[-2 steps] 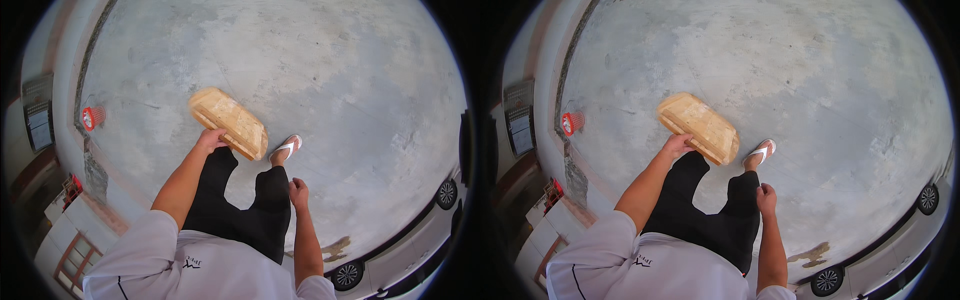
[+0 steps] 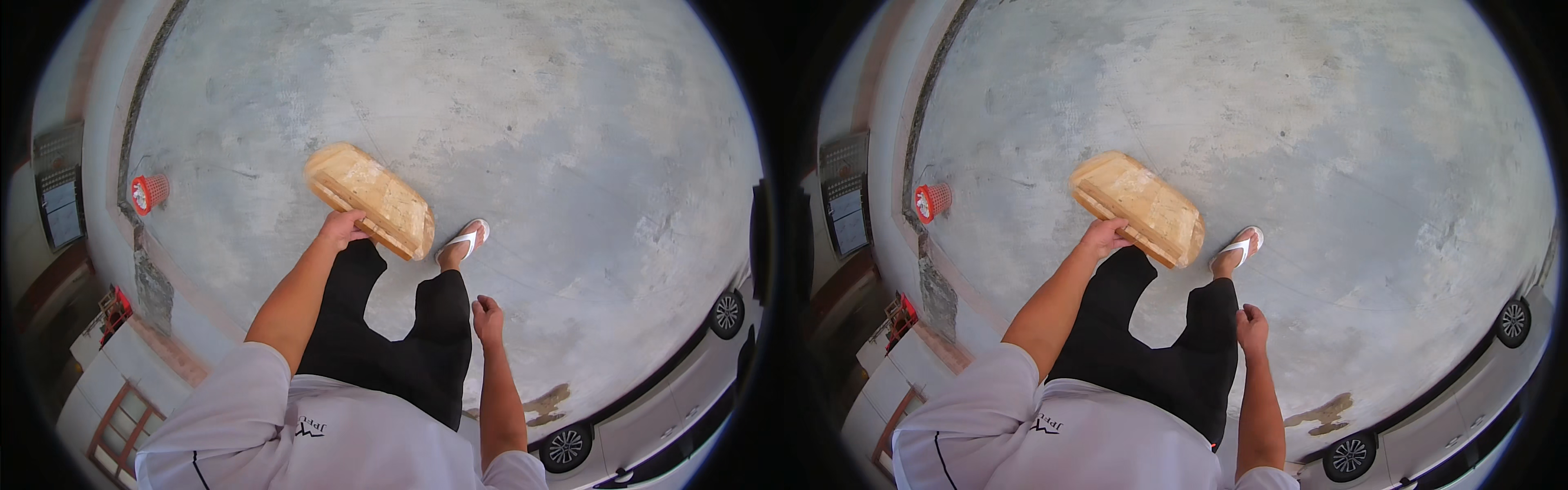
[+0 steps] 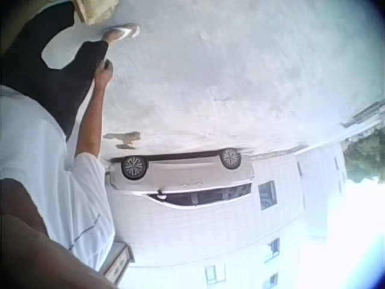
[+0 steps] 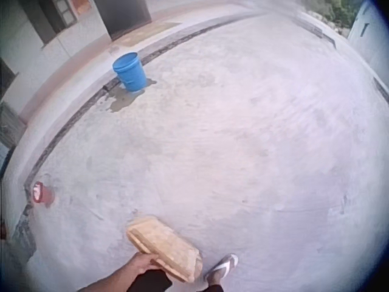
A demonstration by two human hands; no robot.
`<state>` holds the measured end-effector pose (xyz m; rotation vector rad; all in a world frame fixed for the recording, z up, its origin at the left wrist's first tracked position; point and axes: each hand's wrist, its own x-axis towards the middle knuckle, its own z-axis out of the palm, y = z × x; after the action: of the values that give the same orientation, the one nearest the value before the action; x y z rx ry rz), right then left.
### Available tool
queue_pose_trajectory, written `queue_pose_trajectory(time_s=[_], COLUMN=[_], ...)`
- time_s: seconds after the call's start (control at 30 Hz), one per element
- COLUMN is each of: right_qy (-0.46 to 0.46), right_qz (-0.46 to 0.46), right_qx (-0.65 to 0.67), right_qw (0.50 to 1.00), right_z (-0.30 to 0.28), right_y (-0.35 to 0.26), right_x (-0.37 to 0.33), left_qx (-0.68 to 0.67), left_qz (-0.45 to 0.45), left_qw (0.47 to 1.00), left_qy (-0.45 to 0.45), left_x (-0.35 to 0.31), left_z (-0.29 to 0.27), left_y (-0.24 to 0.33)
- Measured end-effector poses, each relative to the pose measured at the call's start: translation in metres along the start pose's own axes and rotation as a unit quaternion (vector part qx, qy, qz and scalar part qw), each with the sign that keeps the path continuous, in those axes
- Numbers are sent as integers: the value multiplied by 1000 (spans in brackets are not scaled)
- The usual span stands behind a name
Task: The person disassembles a wooden chair by hand, separating the seat from the frame and then breaking the frame into individual pieces. The person carries the broken frame parts into a room and places them on the floor, then returns to retrieve the seat and carries it into the same room.
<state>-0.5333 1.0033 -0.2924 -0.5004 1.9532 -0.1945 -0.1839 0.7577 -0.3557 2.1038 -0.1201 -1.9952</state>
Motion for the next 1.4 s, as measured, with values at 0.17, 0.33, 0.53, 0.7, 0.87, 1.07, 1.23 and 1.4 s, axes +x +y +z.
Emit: queue_pose_trajectory(time_s=[0.17, 0.33, 0.53, 0.7, 0.87, 1.07, 1.23, 1.4], right_qy=[-27, -61, -207, -423, -453, -536, -546, -602], right_qz=[51, 60, -36, -7, -122, -182, -269, -281], right_qx=[-53, 6, 164, 409, 433, 321, 322, 312], right_qw=[997, 996, 964, 809, 769, 759, 725, 679], right_z=[-24, -40, -39, -37, -49, -62, -49, -12], right_y=[56, 10, -135, -226, -284, -265, -262, -260], right_x=[-53, -111, -150, -176, -209, -205, -156, -132], left_qx=[-43, -16, -89, -188, -250, -279, -281, -259], left_qz=[17, 83, 171, 261, 381, 484, 567, 654], left_qw=[998, 995, 978, 942, 886, 829, 774, 710], left_qy=[-40, -51, -82, -96, -81, -32, -28, 14], left_x=[-46, -155, -291, -398, -474, -501, -452, -437], left_z=[-26, -57, -79, -89, -87, -74, -48, -50], left_y=[-8, 0, 26, -3, -40, -123, -157, -185])
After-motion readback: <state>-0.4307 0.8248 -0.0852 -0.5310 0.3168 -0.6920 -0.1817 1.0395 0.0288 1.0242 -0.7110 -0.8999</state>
